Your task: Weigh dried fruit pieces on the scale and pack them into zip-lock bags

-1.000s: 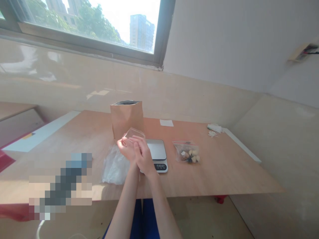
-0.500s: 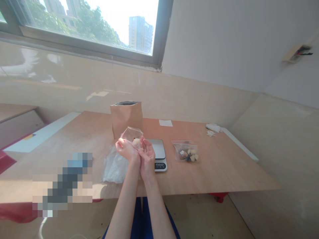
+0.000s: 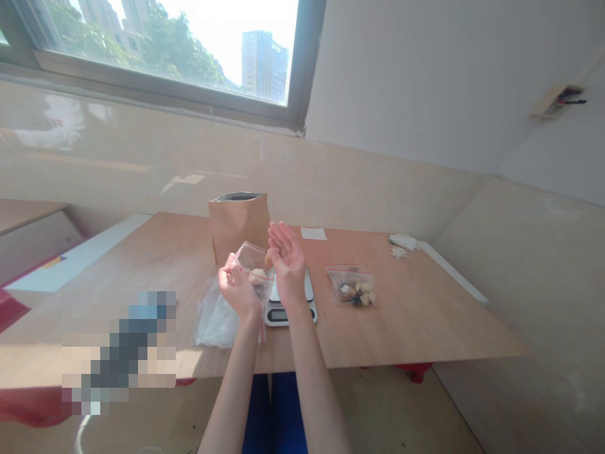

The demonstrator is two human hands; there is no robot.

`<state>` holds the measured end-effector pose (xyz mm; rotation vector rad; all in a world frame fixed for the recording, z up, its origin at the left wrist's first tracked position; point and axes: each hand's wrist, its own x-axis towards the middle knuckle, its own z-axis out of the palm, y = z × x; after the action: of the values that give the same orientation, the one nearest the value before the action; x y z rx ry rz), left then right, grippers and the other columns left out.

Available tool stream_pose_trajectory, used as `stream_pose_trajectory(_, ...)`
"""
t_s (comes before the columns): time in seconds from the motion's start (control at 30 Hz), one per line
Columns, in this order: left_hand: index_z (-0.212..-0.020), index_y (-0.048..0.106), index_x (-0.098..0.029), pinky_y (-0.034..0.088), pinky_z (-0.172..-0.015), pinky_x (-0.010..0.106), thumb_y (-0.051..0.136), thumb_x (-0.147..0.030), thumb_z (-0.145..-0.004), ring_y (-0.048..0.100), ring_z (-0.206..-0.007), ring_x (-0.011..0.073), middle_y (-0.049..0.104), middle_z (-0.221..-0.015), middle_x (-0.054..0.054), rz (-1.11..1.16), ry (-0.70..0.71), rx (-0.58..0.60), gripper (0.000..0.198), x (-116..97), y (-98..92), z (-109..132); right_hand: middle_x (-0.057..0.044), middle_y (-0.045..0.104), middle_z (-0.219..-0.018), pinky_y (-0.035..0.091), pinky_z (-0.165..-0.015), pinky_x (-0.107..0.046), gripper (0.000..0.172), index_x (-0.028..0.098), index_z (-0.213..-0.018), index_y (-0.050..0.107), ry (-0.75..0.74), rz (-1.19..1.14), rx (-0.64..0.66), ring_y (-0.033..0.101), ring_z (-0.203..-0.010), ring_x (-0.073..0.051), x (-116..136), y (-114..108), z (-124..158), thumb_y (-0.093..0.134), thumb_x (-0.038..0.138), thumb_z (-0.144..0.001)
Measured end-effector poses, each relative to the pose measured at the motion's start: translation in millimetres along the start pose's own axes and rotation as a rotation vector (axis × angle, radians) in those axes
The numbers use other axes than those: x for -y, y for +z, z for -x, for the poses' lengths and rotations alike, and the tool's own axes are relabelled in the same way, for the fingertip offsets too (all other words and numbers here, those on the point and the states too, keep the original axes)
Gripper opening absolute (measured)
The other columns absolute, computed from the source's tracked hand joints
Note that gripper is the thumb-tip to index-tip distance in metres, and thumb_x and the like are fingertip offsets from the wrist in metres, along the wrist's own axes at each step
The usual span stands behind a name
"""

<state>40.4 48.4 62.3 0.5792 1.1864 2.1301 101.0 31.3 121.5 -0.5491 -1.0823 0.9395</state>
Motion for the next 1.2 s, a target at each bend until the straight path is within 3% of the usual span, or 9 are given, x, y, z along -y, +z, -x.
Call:
stream_pose_trajectory(0.13,-0.077,0.052,-0.017,0.049,-0.077,0.029,0.053,-0.034,-0.077,0.059,-0.101,0.0187,0.058,-0.121,0.013,0.004,-0.077,-0.029,0.018,-17,1.4,11,-0.006,0.054,-0.131,0.037,-0.106,-0.037,0.047,0.024,-0.125,0.051,0.069,0.311,0.255,0.047,-0.124,-0.018,5,3,-14,0.058,0.027,-0.079)
stream_pose_trajectory(0.27,-0.077,0.055,-0.016,0.051,-0.076,0.028,0.055,-0.025,-0.073,0.061,-0.097,0.0172,0.060,-0.119,0.010,0.124,-0.227,-0.083,0.010,-33,-1.3,17,-0.006,0.053,-0.131,0.030,-0.110,-0.037,0.034,0.023,-0.119,0.054,-0.019,0.583,0.084,0.041,-0.128,-0.017,14,-3,24,0.048,0.030,-0.087)
stream_pose_trajectory(0.4,-0.077,0.054,-0.017,0.052,-0.073,0.027,0.052,-0.022,-0.074,0.061,-0.098,0.0177,0.061,-0.113,0.008,0.176,-0.368,-0.068,0.006,-47,-9.5,30,-0.010,0.047,-0.136,0.036,-0.105,-0.038,0.062,0.021,-0.129,0.045,0.128,0.597,-0.038,0.042,-0.127,-0.022,7,-10,67,0.068,0.034,-0.073)
stream_pose_trajectory(0.53,-0.070,0.045,-0.019,0.052,-0.075,0.030,0.049,-0.035,-0.081,0.055,-0.111,0.0218,0.058,-0.117,0.008,0.141,-0.405,0.126,0.020,-53,-23.7,50,-0.010,0.052,-0.132,0.040,-0.101,-0.037,0.048,0.020,-0.124,0.051,0.179,0.467,-0.242,0.052,-0.118,-0.021,5,-20,76,0.062,0.034,-0.079)
stream_pose_trajectory(0.7,-0.094,0.054,-0.020,0.048,-0.082,0.030,0.057,-0.048,-0.077,0.056,-0.106,0.0196,0.053,-0.124,0.008,-0.212,-0.173,0.257,0.033,-43,-45.9,47,-0.008,0.067,-0.112,0.043,-0.097,-0.038,0.030,0.018,-0.103,0.066,0.194,0.380,-0.163,0.059,-0.108,-0.023,29,-43,75,0.054,0.039,-0.085)
stream_pose_trajectory(0.77,-0.103,0.056,-0.020,0.048,-0.074,0.026,0.062,-0.049,-0.073,0.059,-0.091,0.0163,0.060,-0.109,0.007,-0.292,-0.143,0.330,0.042,-39,-52.7,38,-0.008,0.070,-0.105,0.047,-0.090,-0.036,0.035,0.017,-0.103,0.067,0.222,0.358,-0.189,0.063,-0.100,-0.023,36,-52,81,0.050,0.044,-0.087)
stream_pose_trajectory(0.9,-0.083,0.063,-0.015,0.042,-0.046,0.020,0.056,-0.056,-0.075,0.052,-0.051,0.0100,0.062,-0.067,0.002,-0.259,-0.223,0.641,0.042,-40,-59.3,32,-0.010,0.070,-0.103,0.049,-0.083,-0.034,0.046,0.016,-0.104,0.067,0.256,0.426,-0.239,0.065,-0.095,-0.023,36,-64,93,0.047,0.053,-0.086)
stream_pose_trajectory(1.07,-0.076,0.062,-0.014,0.041,-0.037,0.020,0.067,-0.052,-0.067,0.060,-0.054,0.0148,0.066,-0.071,0.005,-0.220,-0.282,0.448,0.039,-50,-62.8,45,-0.011,0.073,-0.084,0.051,-0.072,-0.033,0.050,0.016,-0.081,0.069,0.244,0.544,-0.384,0.067,-0.075,-0.022,33,-72,100,0.048,0.061,-0.080)
stream_pose_trajectory(1.2,-0.076,0.064,-0.014,0.041,-0.037,0.020,0.066,-0.055,-0.066,0.061,-0.054,0.0155,0.068,-0.074,0.007,-0.231,-0.306,0.456,0.042,-51,-68.9,49,-0.009,0.072,-0.071,0.050,-0.057,-0.029,0.044,0.015,-0.080,0.065,0.236,0.480,-0.507,0.064,-0.058,-0.019,34,-74,102,0.059,0.057,-0.074)
